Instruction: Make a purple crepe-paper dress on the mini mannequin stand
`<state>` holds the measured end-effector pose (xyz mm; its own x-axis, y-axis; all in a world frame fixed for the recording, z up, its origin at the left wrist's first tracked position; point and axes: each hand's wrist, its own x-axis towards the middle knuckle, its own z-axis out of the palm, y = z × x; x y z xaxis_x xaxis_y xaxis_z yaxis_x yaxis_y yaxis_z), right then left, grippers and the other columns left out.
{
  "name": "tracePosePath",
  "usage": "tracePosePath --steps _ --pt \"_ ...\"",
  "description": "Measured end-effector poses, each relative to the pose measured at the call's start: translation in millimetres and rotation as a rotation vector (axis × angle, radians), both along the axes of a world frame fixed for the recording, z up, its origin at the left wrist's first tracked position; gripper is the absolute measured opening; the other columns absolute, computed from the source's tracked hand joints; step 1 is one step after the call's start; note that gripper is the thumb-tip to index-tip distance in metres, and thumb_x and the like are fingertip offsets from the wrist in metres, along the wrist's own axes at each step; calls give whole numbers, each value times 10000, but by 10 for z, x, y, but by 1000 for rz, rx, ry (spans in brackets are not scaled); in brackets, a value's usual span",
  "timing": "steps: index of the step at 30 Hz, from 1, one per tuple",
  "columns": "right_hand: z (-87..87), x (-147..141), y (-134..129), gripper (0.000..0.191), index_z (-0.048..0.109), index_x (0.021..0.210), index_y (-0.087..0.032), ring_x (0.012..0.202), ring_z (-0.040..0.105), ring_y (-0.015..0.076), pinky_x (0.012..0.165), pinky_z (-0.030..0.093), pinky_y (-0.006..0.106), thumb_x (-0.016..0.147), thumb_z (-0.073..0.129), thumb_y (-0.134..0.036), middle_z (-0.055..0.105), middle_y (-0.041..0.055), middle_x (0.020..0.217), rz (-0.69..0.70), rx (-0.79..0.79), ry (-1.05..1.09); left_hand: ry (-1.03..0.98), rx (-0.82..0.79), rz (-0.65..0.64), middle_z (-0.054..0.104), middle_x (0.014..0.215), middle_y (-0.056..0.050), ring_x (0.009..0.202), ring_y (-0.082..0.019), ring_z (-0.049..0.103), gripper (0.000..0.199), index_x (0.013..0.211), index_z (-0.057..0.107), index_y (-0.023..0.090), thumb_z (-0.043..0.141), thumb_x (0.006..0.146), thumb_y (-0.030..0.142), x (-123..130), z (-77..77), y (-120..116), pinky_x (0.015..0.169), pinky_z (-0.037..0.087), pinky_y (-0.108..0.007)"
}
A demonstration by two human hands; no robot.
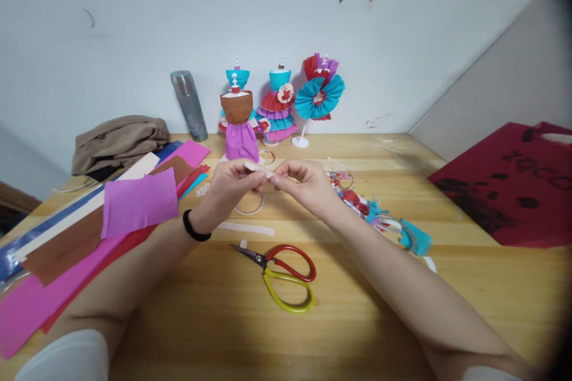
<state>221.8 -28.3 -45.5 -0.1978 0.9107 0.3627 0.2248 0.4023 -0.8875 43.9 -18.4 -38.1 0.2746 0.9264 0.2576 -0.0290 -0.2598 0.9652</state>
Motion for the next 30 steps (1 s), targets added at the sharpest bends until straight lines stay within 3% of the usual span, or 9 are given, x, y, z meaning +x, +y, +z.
tracePosePath --steps 7,14,24,30 --pt "15 -24 -17 235 632 653 -188 618 549 132 671 446 286 755 687 -392 656 3 647 -11 -3 37 -105 -108 -103 669 631 -18 603 -106 596 250 714 696 137 789 717 369 14 -25 -31 612 471 -228" --pt "33 -28 -32 211 627 635 -191 620 540 133 664 435 288 750 671 -362 642 -2 637 -49 -3 18 -139 -90 13 663 598 -22 554 -99 578 295 651 692 136 782 722 408 15 -39 -24 587 474 -234" --pt "25 8 16 207 633 649 -194 594 526 126 615 420 278 724 691 -377 632 2 633 -31 -71 99 -233 -137 -130 731 743 -82 599 -127 621 411 740 729 128 732 758 538 13 -17 -56 603 502 -256" --pt "42 7 -4 204 636 648 -192 596 527 127 633 427 284 736 684 -369 640 3 634 -33 -42 71 -190 -117 -130 720 769 -70 610 -130 632 442 809 717 129 689 803 570 3 -37 -56 605 508 -259"
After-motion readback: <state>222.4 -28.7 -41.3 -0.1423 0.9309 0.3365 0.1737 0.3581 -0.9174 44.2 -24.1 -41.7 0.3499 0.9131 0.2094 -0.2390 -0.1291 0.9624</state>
